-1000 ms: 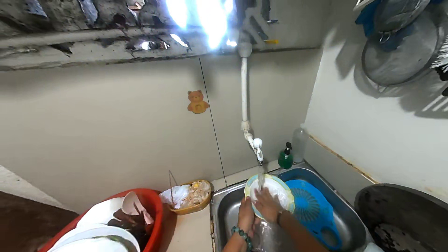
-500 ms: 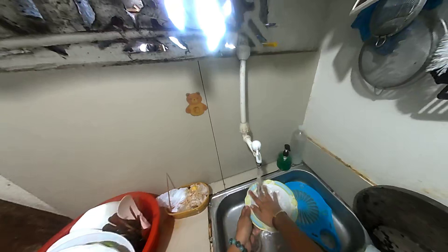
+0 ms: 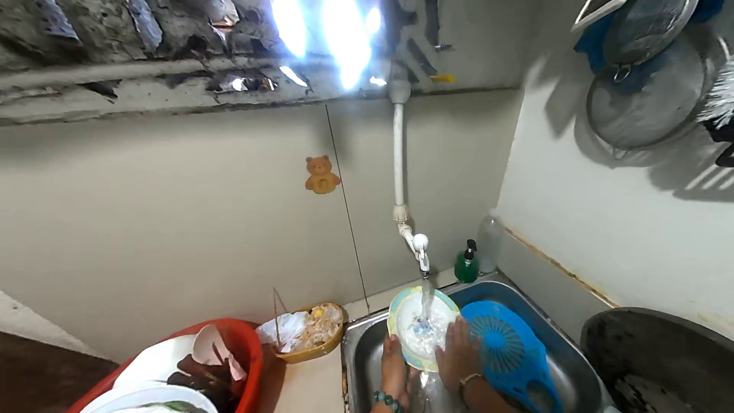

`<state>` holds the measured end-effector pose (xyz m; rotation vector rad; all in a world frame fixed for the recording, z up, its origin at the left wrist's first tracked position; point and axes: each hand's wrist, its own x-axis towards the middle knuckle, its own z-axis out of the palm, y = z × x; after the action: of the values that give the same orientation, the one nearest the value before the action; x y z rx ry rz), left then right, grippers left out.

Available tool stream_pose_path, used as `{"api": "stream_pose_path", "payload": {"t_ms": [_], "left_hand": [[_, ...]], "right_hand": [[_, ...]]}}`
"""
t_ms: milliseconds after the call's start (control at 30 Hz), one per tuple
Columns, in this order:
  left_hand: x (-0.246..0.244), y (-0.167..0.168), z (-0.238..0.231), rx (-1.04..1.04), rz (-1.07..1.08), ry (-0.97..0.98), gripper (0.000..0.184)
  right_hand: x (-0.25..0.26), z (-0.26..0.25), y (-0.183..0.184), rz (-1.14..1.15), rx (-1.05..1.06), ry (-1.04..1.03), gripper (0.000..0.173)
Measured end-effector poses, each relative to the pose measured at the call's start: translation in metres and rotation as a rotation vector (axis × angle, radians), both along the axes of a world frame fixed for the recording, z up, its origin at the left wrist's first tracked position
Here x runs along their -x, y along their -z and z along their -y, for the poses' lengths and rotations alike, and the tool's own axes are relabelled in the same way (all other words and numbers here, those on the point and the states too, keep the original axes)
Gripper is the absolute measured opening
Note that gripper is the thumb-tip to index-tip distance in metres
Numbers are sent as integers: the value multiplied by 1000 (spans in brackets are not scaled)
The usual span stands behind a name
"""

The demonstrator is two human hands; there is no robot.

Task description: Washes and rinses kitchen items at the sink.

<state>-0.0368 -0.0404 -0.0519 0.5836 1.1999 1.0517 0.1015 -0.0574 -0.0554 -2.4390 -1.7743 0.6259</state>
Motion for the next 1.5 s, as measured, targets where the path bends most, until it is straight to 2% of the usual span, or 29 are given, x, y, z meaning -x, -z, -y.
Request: {"api": "stream_pose_path", "payload": {"t_ms": [167,300,400,467,533,700,800,967,1100,1167,1233,1367,1433,1500], "left_hand": [[-15,9,1,94,138,19,46],[-19,9,-8,54,13,86,47],[-16,4,-15,38,-41,148,47],[-21,2,-21,-6,-68,190,42],[-29,-4,-27,-67,-84,225,42],[-51,-27,-42,-225,-45,242,47],[-55,-40,-43,-412,-216,284,43],[-37,-52,-62,-604,-486,462,51],[-28,-74,-73,-517,-852,528,55],[-27,-85,-69,-539,-921,567,55],[-21,-84,-75,-560,-897,558,54],[-17,-79,-94,-420,-843,478,56],[-20,-78,-93,-517,-817,463,55],[-17,-66,-93,-616,-636,394,54]], "right_hand": [[4,0,-9,42,18,-219,62],[0,6,-3,-14,-8,-498,57],[-5,16,3,-54,-31,-598,61],[-10,18,7,-43,-77,-555,68],[-11,16,6,-56,-93,-458,66],[4,5,-26,-216,-176,-201,71],[10,-9,-46,-426,-260,-37,74],[7,-29,-75,-730,-385,59,47],[14,-33,-76,-911,-408,67,43],[16,-34,-82,-1009,-417,117,44],[19,-33,-89,-1064,-412,171,44],[25,-30,-97,-1072,-402,189,44],[23,-31,-99,-1070,-424,193,43],[20,-32,-104,-1067,-454,204,42]]}}
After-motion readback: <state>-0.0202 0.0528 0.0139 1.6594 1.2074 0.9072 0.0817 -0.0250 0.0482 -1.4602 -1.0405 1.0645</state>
